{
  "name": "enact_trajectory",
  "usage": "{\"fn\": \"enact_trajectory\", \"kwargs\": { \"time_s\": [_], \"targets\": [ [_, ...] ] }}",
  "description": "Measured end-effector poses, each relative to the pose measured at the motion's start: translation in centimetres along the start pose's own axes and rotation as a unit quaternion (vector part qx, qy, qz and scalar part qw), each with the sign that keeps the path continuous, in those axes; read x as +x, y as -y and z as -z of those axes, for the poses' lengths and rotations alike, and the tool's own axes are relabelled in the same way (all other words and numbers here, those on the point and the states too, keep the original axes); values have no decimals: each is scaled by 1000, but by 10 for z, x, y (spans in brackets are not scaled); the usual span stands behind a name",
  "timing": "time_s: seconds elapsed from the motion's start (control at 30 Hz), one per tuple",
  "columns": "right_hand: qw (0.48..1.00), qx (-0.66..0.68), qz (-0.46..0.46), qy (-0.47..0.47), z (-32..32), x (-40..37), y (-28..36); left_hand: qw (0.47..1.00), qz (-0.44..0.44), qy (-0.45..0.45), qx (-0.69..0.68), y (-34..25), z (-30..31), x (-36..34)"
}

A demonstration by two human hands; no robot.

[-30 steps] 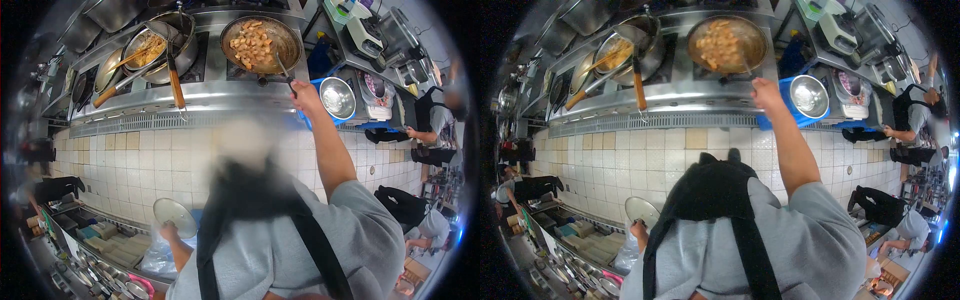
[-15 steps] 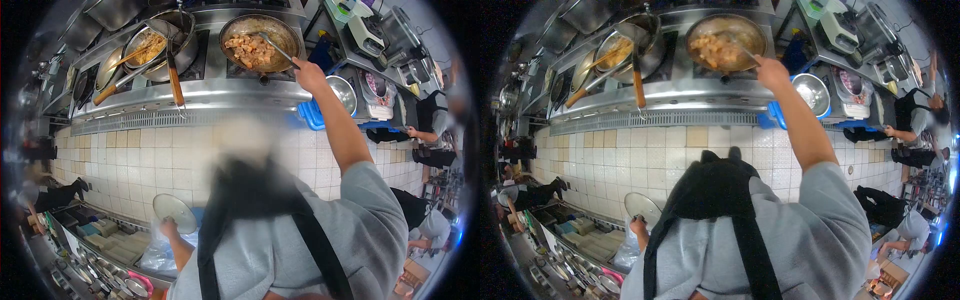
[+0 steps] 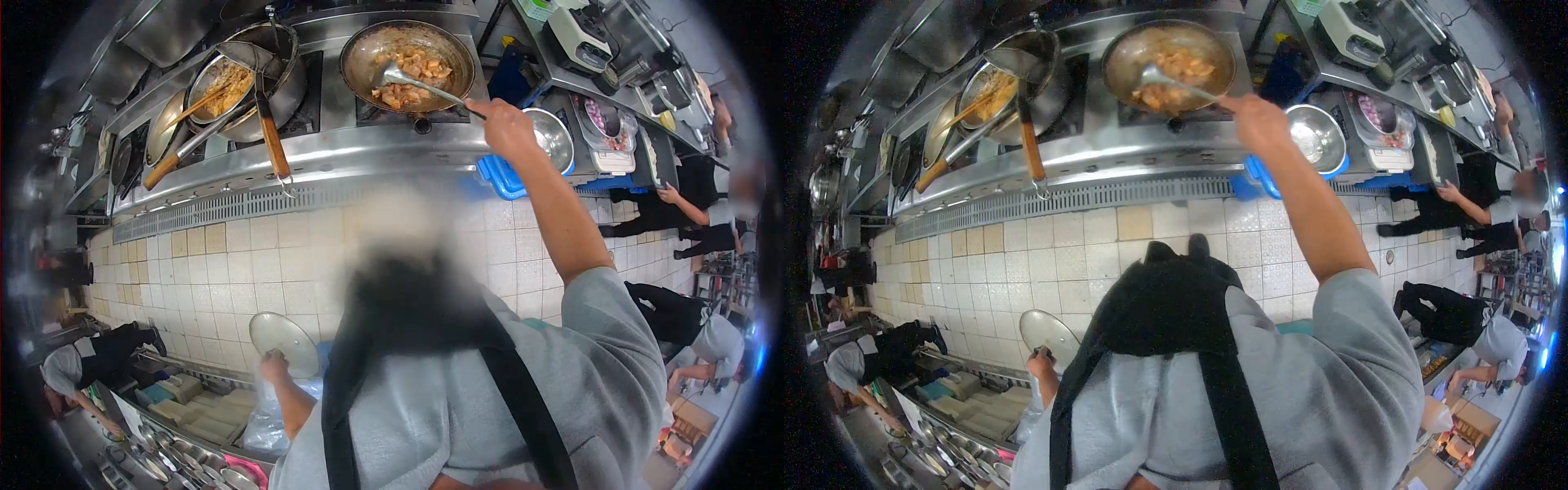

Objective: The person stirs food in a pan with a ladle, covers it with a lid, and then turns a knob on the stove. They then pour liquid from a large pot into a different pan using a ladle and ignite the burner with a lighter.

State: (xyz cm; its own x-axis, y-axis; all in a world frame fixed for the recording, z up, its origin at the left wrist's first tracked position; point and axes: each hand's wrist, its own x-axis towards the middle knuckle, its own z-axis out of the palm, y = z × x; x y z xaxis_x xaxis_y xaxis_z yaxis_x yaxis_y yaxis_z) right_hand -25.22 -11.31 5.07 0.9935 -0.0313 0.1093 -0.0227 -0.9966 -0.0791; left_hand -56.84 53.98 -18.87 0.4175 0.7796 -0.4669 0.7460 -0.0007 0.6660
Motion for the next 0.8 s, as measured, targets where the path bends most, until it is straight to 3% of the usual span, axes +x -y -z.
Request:
{"fn": "enact_trajectory", "kwargs": {
  "time_s": [0.07,0.27,0.4,0.47,0.67,0.77,0.8],
  "targets": [
    [1000,-7,-17,-5,19,-9,-5,990,-112,28,84,30,4,37],
    [992,91,-82,-23,111,-52,-14,1000,-16,15,-15,-4,4,-3],
    [996,71,-49,-30,78,-52,-24,994,-1,52,-94,22,11,10],
    [996,36,-74,-38,36,-36,-17,1000,17,21,8,23,9,8],
    [976,174,-129,-28,-28,1,12,998,7,31,47,15,7,8],
    [978,172,-117,16,-20,-10,30,958,-225,67,164,80,16,78],
    [978,171,-116,17,-8,-18,30,958,-224,66,164,69,15,67]
  ]
}}
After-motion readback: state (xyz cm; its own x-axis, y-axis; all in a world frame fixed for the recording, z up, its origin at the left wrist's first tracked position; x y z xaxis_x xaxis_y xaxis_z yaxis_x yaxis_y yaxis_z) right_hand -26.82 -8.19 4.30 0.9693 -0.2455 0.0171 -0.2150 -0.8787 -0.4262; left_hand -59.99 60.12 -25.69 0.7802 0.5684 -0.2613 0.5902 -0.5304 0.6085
